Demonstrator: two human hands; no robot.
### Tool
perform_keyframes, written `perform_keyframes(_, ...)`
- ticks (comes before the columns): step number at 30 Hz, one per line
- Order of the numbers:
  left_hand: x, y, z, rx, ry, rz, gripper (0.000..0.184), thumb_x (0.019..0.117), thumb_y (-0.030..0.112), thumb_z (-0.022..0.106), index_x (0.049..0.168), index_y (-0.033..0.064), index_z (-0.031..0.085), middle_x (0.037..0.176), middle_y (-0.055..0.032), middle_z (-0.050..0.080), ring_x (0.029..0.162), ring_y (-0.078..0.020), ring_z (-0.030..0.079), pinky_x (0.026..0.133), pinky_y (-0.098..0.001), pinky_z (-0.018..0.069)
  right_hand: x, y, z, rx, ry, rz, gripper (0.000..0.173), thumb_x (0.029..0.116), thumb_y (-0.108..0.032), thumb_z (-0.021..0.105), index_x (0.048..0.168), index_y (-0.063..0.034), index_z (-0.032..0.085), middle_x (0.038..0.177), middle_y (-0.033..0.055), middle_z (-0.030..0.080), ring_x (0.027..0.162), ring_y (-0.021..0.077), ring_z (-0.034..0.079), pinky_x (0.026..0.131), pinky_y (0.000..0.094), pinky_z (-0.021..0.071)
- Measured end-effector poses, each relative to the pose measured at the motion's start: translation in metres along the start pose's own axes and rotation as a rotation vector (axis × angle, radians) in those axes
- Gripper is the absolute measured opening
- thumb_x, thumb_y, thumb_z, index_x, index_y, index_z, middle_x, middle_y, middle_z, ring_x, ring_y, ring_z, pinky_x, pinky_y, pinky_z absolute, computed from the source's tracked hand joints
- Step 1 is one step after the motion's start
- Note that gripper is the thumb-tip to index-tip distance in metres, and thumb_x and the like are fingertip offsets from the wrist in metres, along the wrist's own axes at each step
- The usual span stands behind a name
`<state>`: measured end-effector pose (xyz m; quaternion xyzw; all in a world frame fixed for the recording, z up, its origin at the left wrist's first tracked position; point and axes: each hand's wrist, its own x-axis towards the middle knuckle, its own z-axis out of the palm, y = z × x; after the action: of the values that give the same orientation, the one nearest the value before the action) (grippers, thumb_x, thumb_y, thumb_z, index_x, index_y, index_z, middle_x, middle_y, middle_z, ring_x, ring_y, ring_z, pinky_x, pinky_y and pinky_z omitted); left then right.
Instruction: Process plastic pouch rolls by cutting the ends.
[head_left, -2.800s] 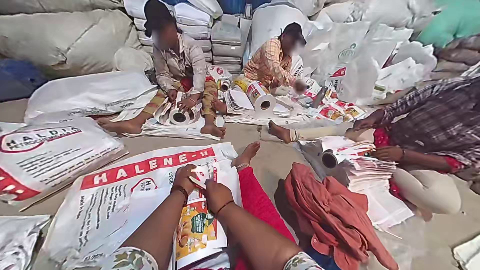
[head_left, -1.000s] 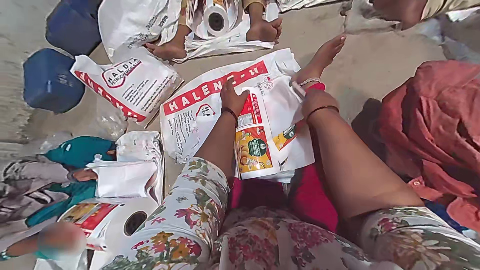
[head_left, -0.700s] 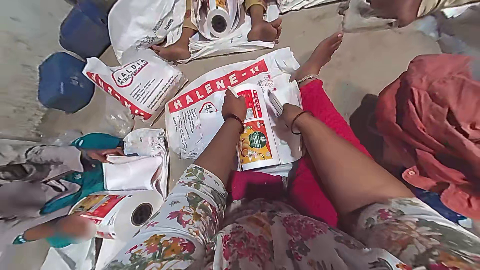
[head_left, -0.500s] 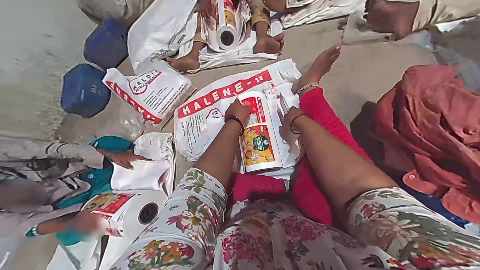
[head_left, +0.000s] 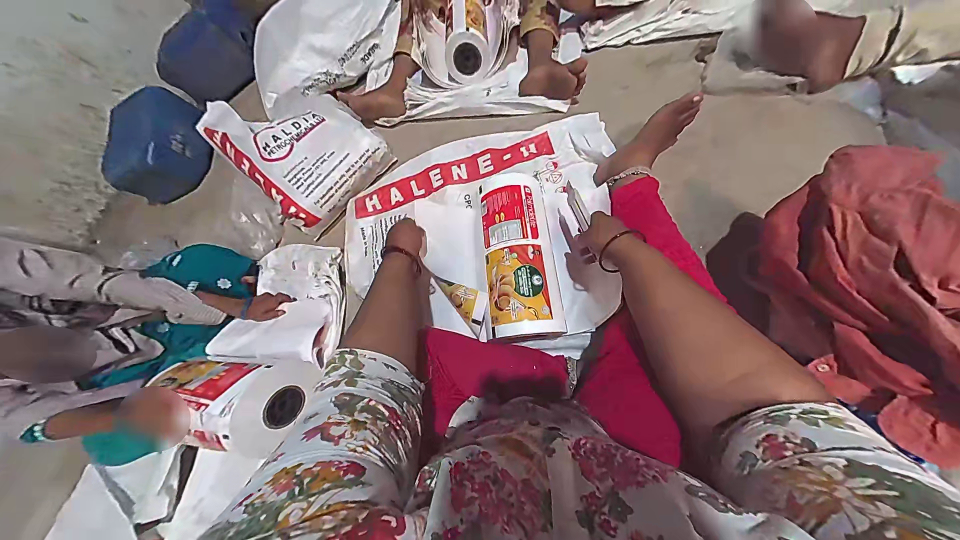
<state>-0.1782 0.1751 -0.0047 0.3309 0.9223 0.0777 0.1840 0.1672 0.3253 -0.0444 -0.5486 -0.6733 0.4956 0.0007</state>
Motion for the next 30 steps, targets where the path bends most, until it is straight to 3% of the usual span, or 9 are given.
perform_keyframes(7,-0.004,-0.021,0.037,-0.177,0.143,-0.192,0.044,0.0956,0.022,0.066,0.133,-0.0006,0.061,0.131,-0.0276,0.064,0.123,-0.0443,0.062,0.102,-0.0643,0.0494,0.006,-0.012,0.012,-0.218,0.019,0.043,0.049,0.1058,-0.025,0.052,0.146,-0.0021,0.038,0.108,0.025,0.066,0.085,0.0369,0.07,0.078,0.0557,0.0566)
perform_keyframes(9,-0.015,-0.006,0.034,-0.158,0.233,-0.037,0.054,0.092,0.023,0.071,0.14,0.0024,0.058,0.155,-0.0281,0.043,0.14,-0.0476,0.046,0.11,-0.0645,0.0428,0.008,-0.011,0.015,-0.27,0.046,0.048,0.056,0.1037,-0.025,0.055,0.152,-0.0047,0.034,0.111,0.0265,0.067,0.089,0.0396,0.07,0.08,0.0588,0.056)
perform_keyframes(11,-0.03,0.016,0.022,-0.092,0.255,0.261,0.042,0.0936,0.019,0.067,0.133,0.0029,0.064,0.151,-0.0245,0.05,0.14,-0.0428,0.047,0.115,-0.0585,0.0393,0.01,-0.009,0.018,-0.3,0.075,0.036,0.064,0.1007,-0.023,0.059,0.156,-0.0062,0.03,0.113,0.027,0.068,0.092,0.0413,0.071,0.082,0.0612,0.0559)
perform_keyframes(14,-0.058,0.034,0.008,-0.195,-0.196,0.614,0.026,0.104,0.008,0.051,0.119,-0.0019,0.069,0.121,-0.022,0.068,0.111,-0.0342,0.067,0.101,-0.0537,0.0515,0.004,-0.01,0.02,-0.285,0.117,0.001,0.063,0.1039,-0.025,0.058,0.158,-0.0065,0.03,0.125,0.0307,0.064,0.11,0.048,0.066,0.093,0.0668,0.0508)
perform_keyframes(16,-0.064,0.022,0.024,-0.15,-0.64,0.541,0.029,0.1073,0.013,0.047,0.121,-0.0037,0.067,0.114,-0.0206,0.07,0.104,-0.0302,0.068,0.095,-0.05,0.0528,-0.001,-0.009,0.024,-0.212,0.172,-0.008,0.062,0.1057,-0.028,0.055,0.159,-0.0093,0.029,0.124,0.0298,0.065,0.106,0.0462,0.068,0.091,0.0652,0.0522)
perform_keyframes(18,-0.066,-0.002,0.056,0.054,-0.803,0.288,0.036,0.1082,0.026,0.051,0.118,-0.0041,0.068,0.112,-0.0206,0.07,0.101,-0.0309,0.069,0.093,-0.0513,0.0542,-0.002,-0.002,0.03,-0.095,0.26,-0.021,0.062,0.1052,-0.024,0.054,0.16,-0.0124,0.026,0.121,0.0283,0.065,0.091,0.0415,0.071,0.082,0.0611,0.0574)
perform_keyframes(20,-0.071,-0.017,0.069,0.247,-0.771,0.122,0.046,0.1072,0.036,0.053,0.116,-0.0066,0.068,0.11,-0.0227,0.069,0.097,-0.0315,0.068,0.089,-0.0515,0.053,-0.011,-0.003,0.034,0.011,0.346,-0.062,0.063,0.1056,-0.019,0.053,0.161,-0.0122,0.023,0.127,0.0286,0.062,0.087,0.0394,0.072,0.078,0.0579,0.06)
perform_keyframes(23,-0.087,0.005,0.03,0.137,-0.52,0.231,0.05,0.1084,0.033,0.051,0.128,-0.0106,0.061,0.132,-0.0333,0.061,0.129,-0.0476,0.058,0.107,-0.0679,0.0416,-0.027,-0.026,0.031,0.078,0.333,-0.146,0.061,0.1094,-0.017,0.045,0.163,-0.0166,0.017,0.117,0.0227,0.066,0.077,0.0316,0.073,0.068,0.0496,0.0631)
perform_keyframes(30,-0.093,-0.001,0.062,-0.315,-0.248,0.404,0.054,0.1004,0.023,0.064,0.15,0.0067,0.05,0.152,-0.0235,0.049,0.134,-0.0432,0.055,0.107,-0.0654,0.0458,-0.022,-0.118,0.026,-0.181,0.173,-0.104,0.051,0.1117,-0.026,0.042,0.161,-0.0234,0.031,0.115,0.0221,0.068,0.083,0.0324,0.071,0.071,0.0502,0.0597)
